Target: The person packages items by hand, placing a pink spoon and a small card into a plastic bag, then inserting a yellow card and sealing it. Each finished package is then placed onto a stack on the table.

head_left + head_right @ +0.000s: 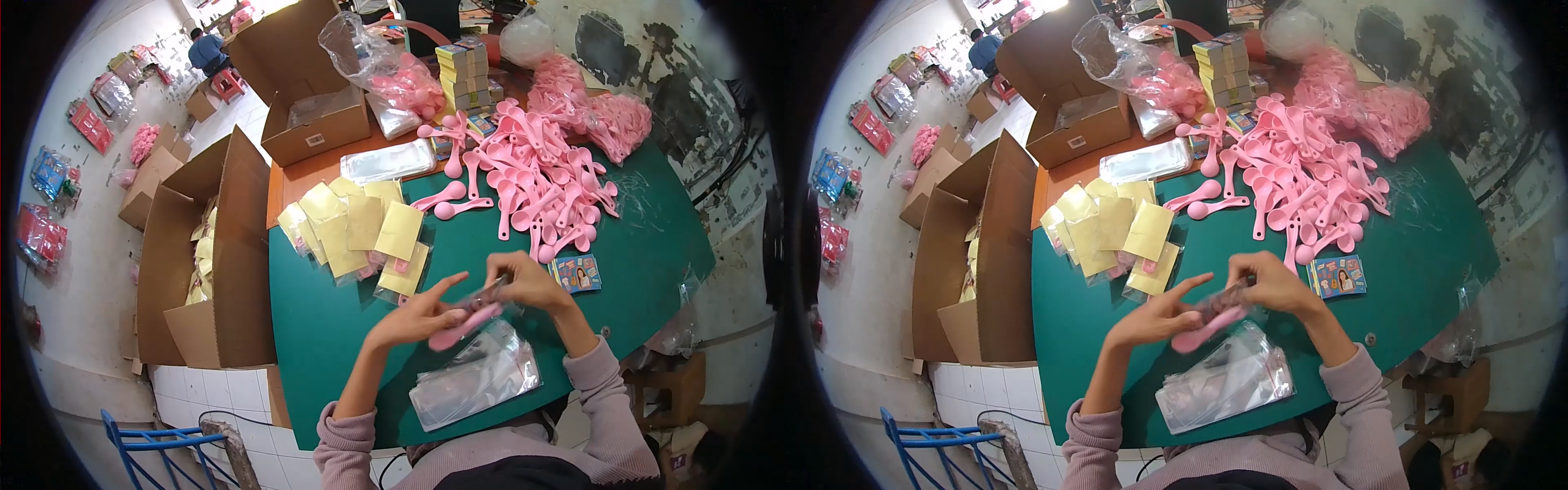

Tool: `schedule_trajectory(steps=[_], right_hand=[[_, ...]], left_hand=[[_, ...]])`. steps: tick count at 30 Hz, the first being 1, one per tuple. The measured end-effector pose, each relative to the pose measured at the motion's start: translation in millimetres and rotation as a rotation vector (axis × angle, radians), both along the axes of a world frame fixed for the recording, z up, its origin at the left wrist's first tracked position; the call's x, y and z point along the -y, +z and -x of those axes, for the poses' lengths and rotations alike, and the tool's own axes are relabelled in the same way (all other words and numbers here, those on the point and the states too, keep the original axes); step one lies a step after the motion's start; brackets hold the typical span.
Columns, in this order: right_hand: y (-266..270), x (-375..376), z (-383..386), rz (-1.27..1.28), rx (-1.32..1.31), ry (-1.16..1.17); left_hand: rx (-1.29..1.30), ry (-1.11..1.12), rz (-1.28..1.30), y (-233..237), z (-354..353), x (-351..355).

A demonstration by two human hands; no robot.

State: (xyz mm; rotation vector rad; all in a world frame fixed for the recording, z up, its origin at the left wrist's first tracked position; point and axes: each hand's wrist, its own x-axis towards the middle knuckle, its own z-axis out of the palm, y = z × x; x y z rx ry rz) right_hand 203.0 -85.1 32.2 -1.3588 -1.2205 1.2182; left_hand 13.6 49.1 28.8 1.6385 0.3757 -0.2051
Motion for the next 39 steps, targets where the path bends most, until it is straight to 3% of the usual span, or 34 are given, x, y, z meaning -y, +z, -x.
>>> schedule_trajectory(steps=[2, 3, 6, 10, 17, 19, 21, 22, 23, 24, 25, 26, 28, 30, 39], right_hand=[[-1, 1, -9, 0.038, 0.038, -0.239], [-2, 0, -11, 0.011, 0.069, -0.265], [11, 3, -7, 0.062, -0.071, -0.24], [-2, 10, -17, 0.15, -0.019, -0.226], [-9, 7, -10, -0.027, -0.094, -0.413], [-10, 5, -8, -0.083, -0.078, -0.426], [-1, 3, -2, -0.132, 0.234, -0.597], [3, 1, 1, -0.13, 0.234, -0.599], [7, -1, 4, -0.215, 0.348, -0.447], [9, -1, 5, -0.299, 0.459, -0.291], [10, 1, 6, -0.342, 0.486, -0.143], [9, 3, 8, -0.342, 0.485, -0.144], [7, 7, 14, -0.3, 0.63, -0.1], [3, 10, 19, -0.277, 0.634, -0.073], [-14, -1, 34, -0.27, 0.687, -0.059]], left_hand=[[0.237, -0.059, 0.149, -16, 3, -16], [0.214, 0.072, 0.304, -2, 3, -12], [0.232, 0.237, 0.204, -8, 4, -17], [0.155, 0.3, 0.221, -1, 2, -13], [0.152, 0.353, 0.359, -17, -5, -11], [0.317, 0.54, -0.111, -24, -6, -3], [0.268, 0.578, -0.114, -25, -10, 10], [0.217, 0.616, -0.119, -26, -11, 16], [0.155, 0.469, 0.127, -32, -10, 19], [0.152, 0.467, 0.127, -34, -9, 26], [0.116, 0.442, 0.409, -35, -8, 33], [0.077, 0.411, 0.691, -35, -7, 38], [0.036, 0.408, 0.707, -33, -2, 40], [0.064, 0.4, 0.547, -32, 2, 42], [0.063, 0.474, 0.501, -38, -3, 44]])
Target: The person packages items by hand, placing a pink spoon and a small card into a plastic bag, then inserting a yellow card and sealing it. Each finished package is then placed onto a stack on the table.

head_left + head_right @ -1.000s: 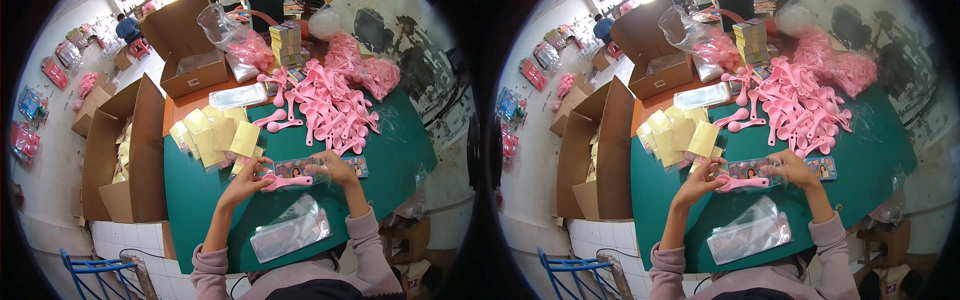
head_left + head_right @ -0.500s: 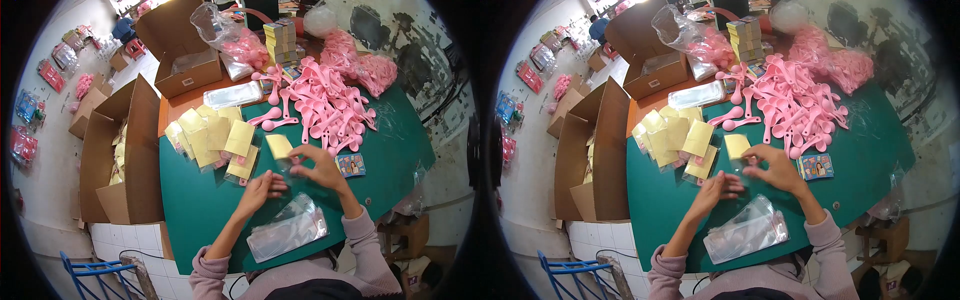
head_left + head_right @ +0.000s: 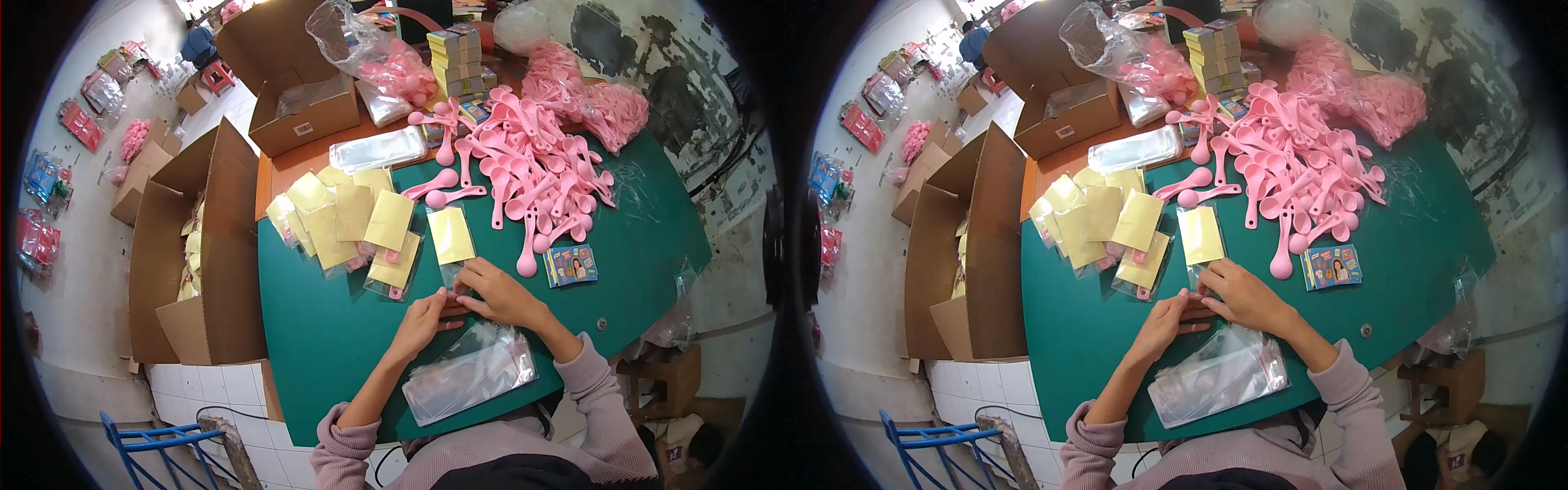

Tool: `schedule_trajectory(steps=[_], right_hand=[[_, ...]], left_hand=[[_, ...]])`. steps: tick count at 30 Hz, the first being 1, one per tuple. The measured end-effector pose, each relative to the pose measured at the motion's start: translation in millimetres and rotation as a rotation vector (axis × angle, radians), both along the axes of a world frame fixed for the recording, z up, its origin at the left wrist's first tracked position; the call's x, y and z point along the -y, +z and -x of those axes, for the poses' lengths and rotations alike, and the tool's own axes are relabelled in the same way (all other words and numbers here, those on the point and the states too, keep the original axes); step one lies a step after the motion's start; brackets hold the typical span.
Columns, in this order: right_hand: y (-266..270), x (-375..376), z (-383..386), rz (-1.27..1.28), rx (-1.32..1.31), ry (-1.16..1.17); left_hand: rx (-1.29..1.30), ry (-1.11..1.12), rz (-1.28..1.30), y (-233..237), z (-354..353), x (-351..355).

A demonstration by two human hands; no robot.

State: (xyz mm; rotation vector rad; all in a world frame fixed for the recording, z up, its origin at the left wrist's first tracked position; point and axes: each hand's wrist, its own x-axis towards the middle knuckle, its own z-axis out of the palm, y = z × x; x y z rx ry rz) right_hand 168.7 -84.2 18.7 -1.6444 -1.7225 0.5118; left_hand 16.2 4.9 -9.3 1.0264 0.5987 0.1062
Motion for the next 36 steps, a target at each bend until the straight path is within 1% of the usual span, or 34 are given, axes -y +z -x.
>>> schedule_trajectory(steps=[1, 3, 4, 6, 7, 9, 11, 13, 15, 16, 18, 20, 21, 22, 24, 25, 26, 27, 29, 31, 32, 33, 35, 36], right_hand=[[0, -1, 1, 0.001, 0.001, 0.003], [-1, -1, 3, 0.013, -0.005, 0.015], [-2, 0, 3, 0.013, -0.005, 0.015], [-4, 1, 4, -0.022, 0.046, 0.034], [-2, 1, 5, -0.024, 0.043, 0.032], [2, 1, 9, -0.122, 0.237, 0.042], [2, 3, 9, -0.118, 0.241, 0.062], [5, 6, 6, -0.112, 0.247, 0.078], [15, 11, -6, 0.067, -0.072, 0.247], [16, 14, -17, 0.145, -0.225, 0.256], [32, 28, -50, 0.164, -0.38, 0.253], [53, 59, -100, 0.309, -0.568, 0.126], [57, 72, -128, 0.177, -0.596, 0.109], [53, 83, -156, -0.008, -0.656, 0.052], [60, 95, -219, 0.057, -0.606, -0.401], [38, 119, -271, 0.175, 0.058, -0.713], [17, 136, -306, 0.279, 0.747, -0.97], [28, 136, -301, 0.274, 0.753, -0.967], [59, 131, -259, 0.891, 0.606, -1.054], [60, 107, -190, 0.232, 0.344, -0.765], [45, 90, -164, -0.037, 0.286, -0.546], [44, 71, -122, 0.042, -0.006, -0.449], [30, 47, -59, 0.07, -0.057, -0.246], [24, 37, -41, 0.093, -0.078, -0.151]], left_hand=[[0.001, 0.003, 0.001, 0, -1, 1], [-0.035, 0.034, -0.113, -1, -2, 3], [-0.034, 0.034, -0.113, -2, -2, 4], [-0.027, 0.035, -0.291, -7, -3, 3], [-0.03, 0.033, -0.293, -10, -4, 1], [0.009, 0.089, -0.204, -17, -6, -3], [0.015, 0.053, -0.21, -25, -6, -6], [0.024, 0.014, -0.214, -22, -6, -9], [-0.011, 0.152, -0.163, -14, -7, -10], [0.014, 0.174, -0.086, -16, -8, -12], [0.018, 0.153, -0.118, -7, -7, -9], [0.021, 0.127, -0.15, -8, -7, -9], [0.049, 0.112, -0.128, -14, -6, -12], [0.079, 0.094, -0.107, -18, -5, -13], [0.072, 0.078, -0.127, -15, -6, -14], [0.054, 0.065, -0.145, -15, -6, -12], [0.058, 0.065, -0.141, -14, -6, -9], [0.087, 0.069, -0.132, -14, -7, -9], [0.115, 0.081, -0.119, -11, -8, -9], [0.138, 0.077, -0.08, -8, -7, -8], [0.161, 0.057, -0.03, -12, -7, -10], [0.154, 0.054, -0.031, -11, -8, -9], [0.246, 0.054, 0.008, -7, -8, -6], [0.235, 0.05, 0.004, -6, -7, -5]])
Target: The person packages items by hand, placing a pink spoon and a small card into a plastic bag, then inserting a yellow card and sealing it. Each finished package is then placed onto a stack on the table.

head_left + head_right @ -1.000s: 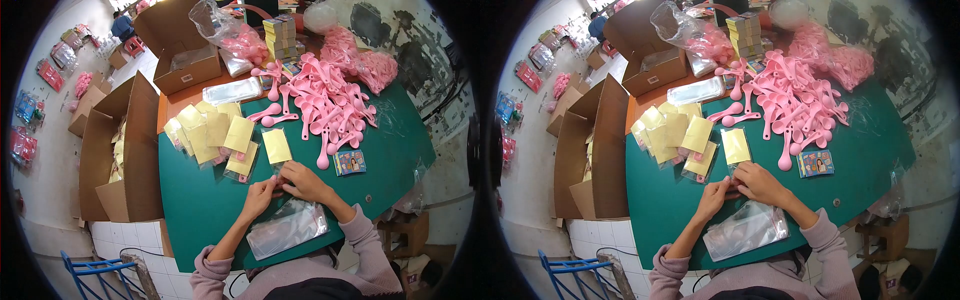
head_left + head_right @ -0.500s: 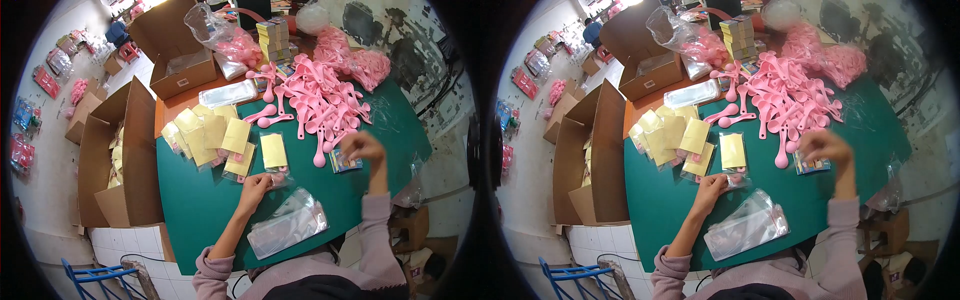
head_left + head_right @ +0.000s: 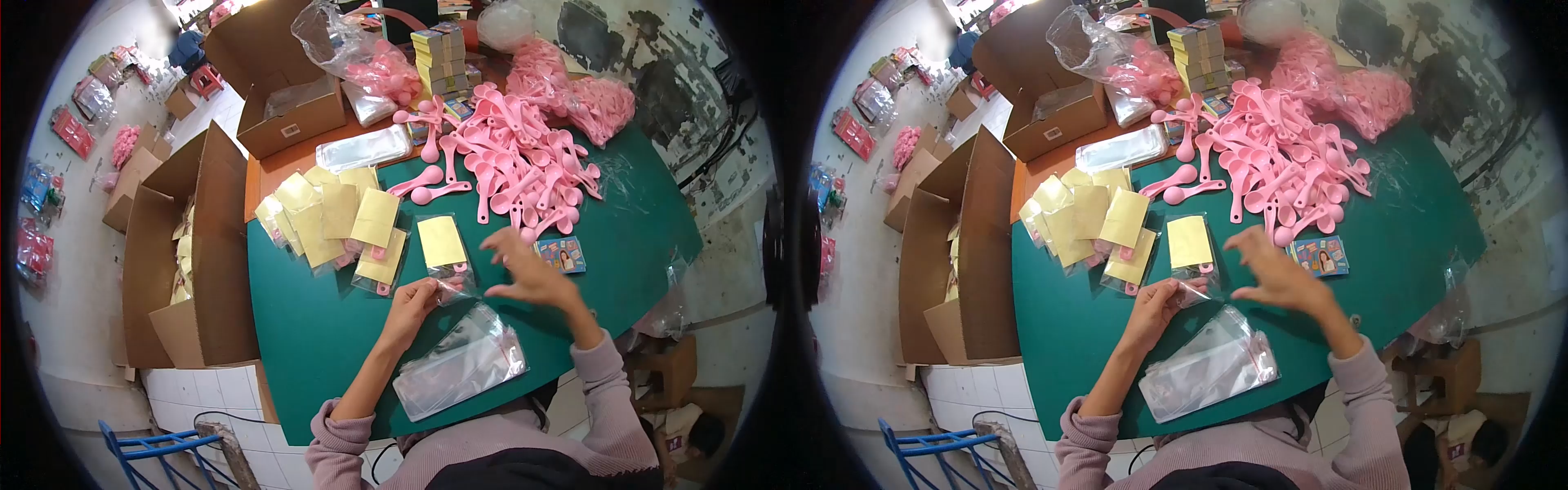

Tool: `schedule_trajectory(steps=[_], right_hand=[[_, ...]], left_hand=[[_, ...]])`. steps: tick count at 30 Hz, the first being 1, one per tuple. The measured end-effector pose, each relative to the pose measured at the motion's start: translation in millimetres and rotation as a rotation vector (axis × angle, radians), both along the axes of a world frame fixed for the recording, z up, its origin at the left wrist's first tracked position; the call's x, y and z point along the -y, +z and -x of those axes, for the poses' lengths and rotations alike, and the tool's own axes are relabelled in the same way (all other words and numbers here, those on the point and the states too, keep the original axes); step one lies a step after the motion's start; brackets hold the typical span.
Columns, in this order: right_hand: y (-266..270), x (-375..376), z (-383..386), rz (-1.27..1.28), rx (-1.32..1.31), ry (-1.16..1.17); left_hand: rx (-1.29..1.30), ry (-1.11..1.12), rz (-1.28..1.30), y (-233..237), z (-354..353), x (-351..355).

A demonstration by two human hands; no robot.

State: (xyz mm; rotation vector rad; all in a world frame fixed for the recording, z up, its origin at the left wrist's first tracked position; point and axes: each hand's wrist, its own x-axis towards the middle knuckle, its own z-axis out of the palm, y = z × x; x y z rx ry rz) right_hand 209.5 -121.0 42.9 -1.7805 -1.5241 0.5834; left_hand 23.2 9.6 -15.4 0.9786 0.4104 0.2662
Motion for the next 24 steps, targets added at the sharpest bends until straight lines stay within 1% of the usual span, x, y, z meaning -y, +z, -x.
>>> schedule_trajectory(steps=[1, 3, 4, 5, 6, 7, 8, 9, 10, 11, 13, 14, 15, 17, 18, 20, 21, 23, 24], right_hand=[[-9, -8, 10, -0.006, -0.009, -0.001], [-27, -24, 21, -0.106, 0.064, 0.034], [-28, -26, 20, -0.202, 0.028, 0.05], [-28, -26, 19, -0.205, 0.027, 0.057], [-28, -24, 17, -0.228, -0.009, 0.017], [-27, -22, 15, -0.248, -0.043, -0.025], [-24, -20, 16, -0.224, -0.107, -0.062], [-24, -19, 16, -0.22, -0.106, -0.062], [-24, -18, 16, -0.21, -0.141, -0.055], [-26, -17, 16, -0.2, -0.179, -0.05], [-31, -16, 14, -0.175, -0.2, -0.028], [-33, -17, 13, -0.158, -0.212, 0.001], [-37, -17, 12, -0.157, -0.216, -0.002], [-45, -17, 10, -0.063, -0.415, -0.039], [-48, -16, 11, -0.06, -0.418, -0.044], [-53, -18, 15, 0.02, -0.671, -0.107], [-53, -20, 17, 0.022, -0.674, -0.105], [-53, -22, 20, 0.036, -0.814, -0.202], [-52, -23, 20, 0.037, -0.815, -0.202]], left_hand=[[0.013, -0.009, 0.001, 1, 2, 0], [0.022, -0.006, -0.007, 4, 8, -3], [0.029, -0.019, -0.008, 6, 11, -5], [0.039, -0.033, -0.006, 8, 12, -6], [0.031, -0.035, 0.072, 11, 13, -8], [0.035, -0.032, 0.075, 8, 13, -10], [0.059, -0.013, -0.055, 3, 12, -10], [0.081, 0.005, -0.184, 1, 11, -9], [-0.006, 0.086, -0.481, 1, 8, -3], [-0.013, 0.081, -0.476, 3, 6, 0], [-0.195, -0.056, -0.778, 20, 3, 5], [-0.183, -0.081, -0.724, 12, 2, 4], [-0.187, -0.085, -0.723, 11, 2, 4], [-0.247, 0.013, -0.713, 11, 0, 3], [-0.248, 0.007, -0.71, 11, -1, 4], [-0.258, 0.11, -0.762, 9, -3, 5], [-0.261, 0.11, -0.761, 8, -3, 5], [-0.301, 0.164, -0.904, 5, -3, 2], [-0.302, 0.163, -0.904, 5, -3, 1]])
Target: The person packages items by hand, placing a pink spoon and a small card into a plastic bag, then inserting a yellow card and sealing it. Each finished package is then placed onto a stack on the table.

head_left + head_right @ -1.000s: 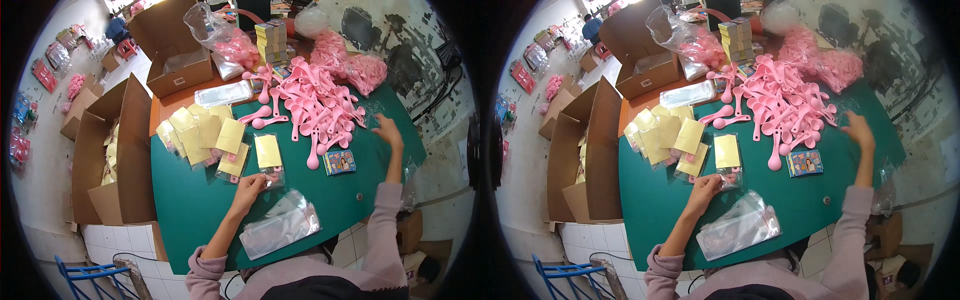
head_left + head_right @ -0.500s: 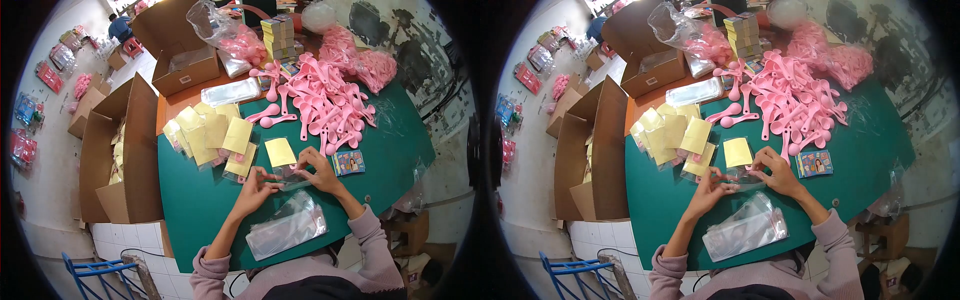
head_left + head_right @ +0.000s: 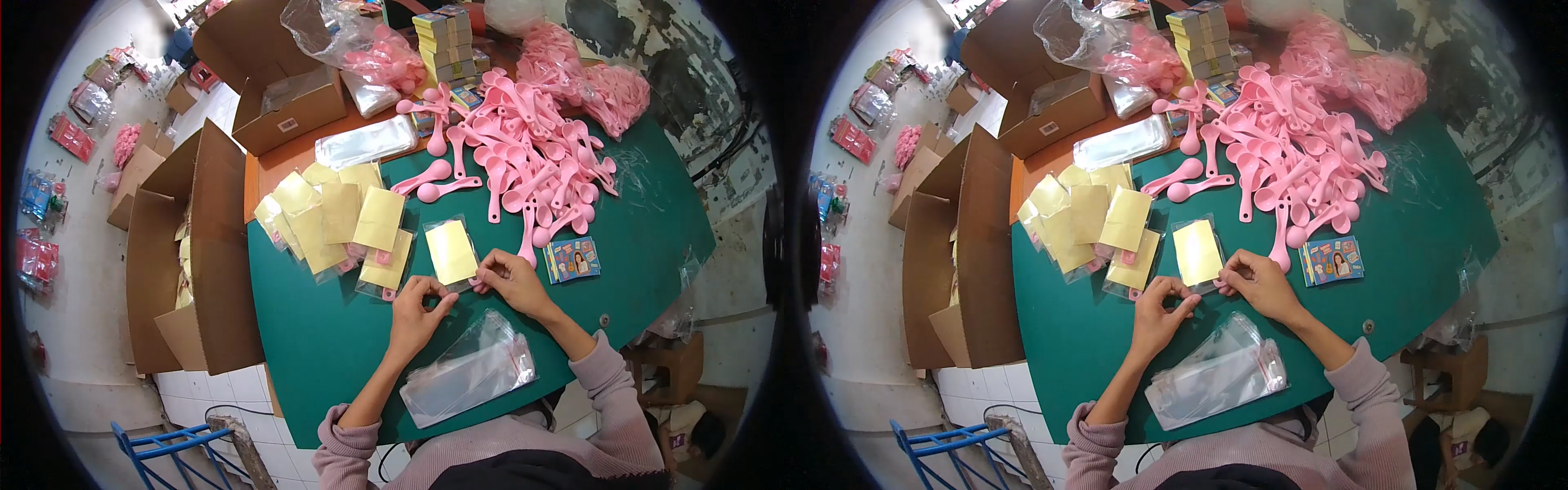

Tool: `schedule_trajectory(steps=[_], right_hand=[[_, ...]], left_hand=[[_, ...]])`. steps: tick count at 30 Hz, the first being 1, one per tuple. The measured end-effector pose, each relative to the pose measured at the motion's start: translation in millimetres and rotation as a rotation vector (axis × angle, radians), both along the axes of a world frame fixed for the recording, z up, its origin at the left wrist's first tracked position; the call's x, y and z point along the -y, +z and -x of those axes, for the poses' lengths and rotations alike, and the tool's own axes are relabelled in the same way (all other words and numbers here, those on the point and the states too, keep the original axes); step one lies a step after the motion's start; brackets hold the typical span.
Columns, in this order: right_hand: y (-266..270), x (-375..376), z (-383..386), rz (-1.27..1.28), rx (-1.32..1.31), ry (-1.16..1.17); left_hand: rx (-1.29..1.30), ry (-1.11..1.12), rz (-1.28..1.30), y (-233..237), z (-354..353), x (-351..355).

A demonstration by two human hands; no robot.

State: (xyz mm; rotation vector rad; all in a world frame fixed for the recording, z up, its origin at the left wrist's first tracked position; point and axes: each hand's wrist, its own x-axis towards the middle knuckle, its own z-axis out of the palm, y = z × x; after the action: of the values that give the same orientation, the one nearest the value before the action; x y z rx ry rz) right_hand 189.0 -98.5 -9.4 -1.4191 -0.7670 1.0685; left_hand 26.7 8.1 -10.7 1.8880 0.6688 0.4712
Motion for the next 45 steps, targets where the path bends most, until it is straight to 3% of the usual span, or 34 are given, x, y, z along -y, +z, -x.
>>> schedule_trajectory(steps=[5, 9, 11, 21, 27, 29, 31, 33, 35, 37, 38, 43, 45], right_hand=[[-3, -2, 1, 0.002, -0.067, -0.092], [-4, -2, 4, -0.024, -0.042, -0.112], [-5, -2, 4, -0.007, 0.018, -0.116], [-3, -3, 5, -0.006, 0.067, -0.06], [-6, -4, 0, 0.001, 0.082, 0.021], [-5, -8, 0, -0.033, 0.119, 0.03], [-2, -17, 2, -0.014, 0.243, 0.059], [5, -33, 10, -0.043, 0.478, 0.096], [3, -54, 17, -0.048, 0.416, 0.127], [1, -77, 26, -0.129, 0.507, 0.19], [-3, -90, 30, -0.136, 0.509, 0.189], [-10, -140, 48, -0.198, 0.679, 0.169], [-9, -154, 52, -0.199, 0.615, 0.208]], left_hand=[[-0.075, 0.089, 0.302, -3, -2, -5], [0.016, 0.118, 0.291, -7, -5, -5], [0.147, 0.152, 0.41, -10, -6, -5], [0.136, 0.069, 0.443, -6, -5, -3], [0.055, 0.027, 0.315, -3, -1, -7], [0.039, 0.05, -0.292, 7, 5, -12], [-0.028, 0.09, -0.328, 21, 9, -18], [-0.176, 0.247, -0.801, 20, 13, -28], [-0.318, 0.234, -0.699, 17, 16, -37], [-0.468, 0.298, -0.983, 17, 19, -44], [-0.467, 0.302, -0.99, 14, 22, -52], [-0.544, 0.39, -0.784, 8, 36, -88], [-0.559, 0.42, -0.765, 10, 39, -95]])
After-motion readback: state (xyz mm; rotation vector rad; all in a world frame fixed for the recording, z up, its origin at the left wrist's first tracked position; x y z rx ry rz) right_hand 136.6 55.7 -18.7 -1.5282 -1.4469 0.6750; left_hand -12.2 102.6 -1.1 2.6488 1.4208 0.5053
